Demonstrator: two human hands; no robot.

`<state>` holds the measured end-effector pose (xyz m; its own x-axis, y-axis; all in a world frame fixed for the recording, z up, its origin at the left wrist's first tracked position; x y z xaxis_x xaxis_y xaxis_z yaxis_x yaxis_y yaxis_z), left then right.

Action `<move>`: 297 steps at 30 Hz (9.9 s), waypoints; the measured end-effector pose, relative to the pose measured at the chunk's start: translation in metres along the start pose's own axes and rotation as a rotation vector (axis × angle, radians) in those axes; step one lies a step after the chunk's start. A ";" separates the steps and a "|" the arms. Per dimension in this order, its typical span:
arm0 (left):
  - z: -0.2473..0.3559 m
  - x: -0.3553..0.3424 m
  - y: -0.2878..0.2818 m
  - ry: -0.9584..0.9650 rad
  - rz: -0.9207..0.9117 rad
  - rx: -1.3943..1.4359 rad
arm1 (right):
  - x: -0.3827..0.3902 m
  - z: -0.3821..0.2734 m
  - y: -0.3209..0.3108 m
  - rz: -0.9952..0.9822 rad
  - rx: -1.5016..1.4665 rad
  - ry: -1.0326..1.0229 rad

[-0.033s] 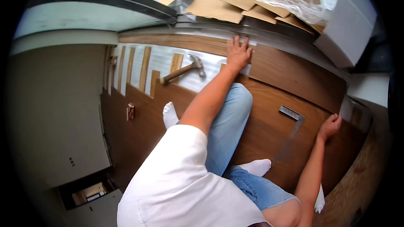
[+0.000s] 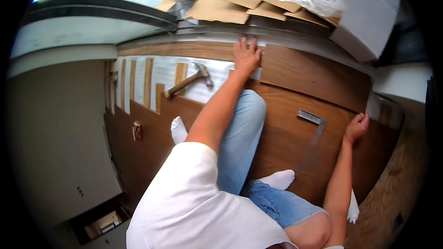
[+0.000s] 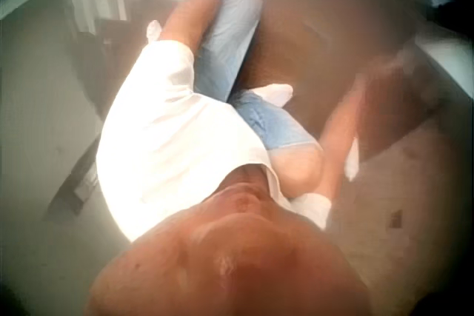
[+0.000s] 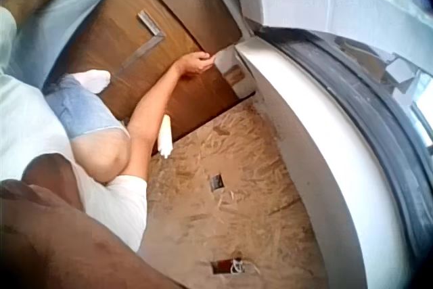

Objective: The person fits and marks wood flooring planks against a wall corner using a square and pencil, then takes a plank to a table saw station to cut it, and finally returns to the installation area to check the fit.

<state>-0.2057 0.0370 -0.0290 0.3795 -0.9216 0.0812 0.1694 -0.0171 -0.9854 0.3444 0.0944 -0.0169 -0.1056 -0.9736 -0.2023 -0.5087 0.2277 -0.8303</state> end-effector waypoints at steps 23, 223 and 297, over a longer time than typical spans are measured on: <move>0.059 0.053 -0.039 0.014 -0.457 0.160 | 0.004 -0.023 -0.005 -0.056 0.114 0.172; 0.037 0.031 0.010 -0.190 -0.493 0.321 | 0.309 -0.016 -0.122 -0.240 -0.111 0.429; 0.422 0.088 0.022 0.952 -0.036 0.335 | -0.031 0.021 -0.038 0.069 -0.146 -0.047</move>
<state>0.2153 0.1191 0.0200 -0.4900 -0.8513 -0.1874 0.4686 -0.0760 -0.8801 0.3846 0.1159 0.0101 -0.1061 -0.9531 -0.2833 -0.6207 0.2861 -0.7300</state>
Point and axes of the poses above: each hand's wrist, its own x-axis away from the middle knuckle, its own y-axis out of the palm, z = x × y, the point moved 7 cm from there along -x, towards the middle knuckle, and after that the axes turned 11 degrees about -z, right-handed, at the moved point
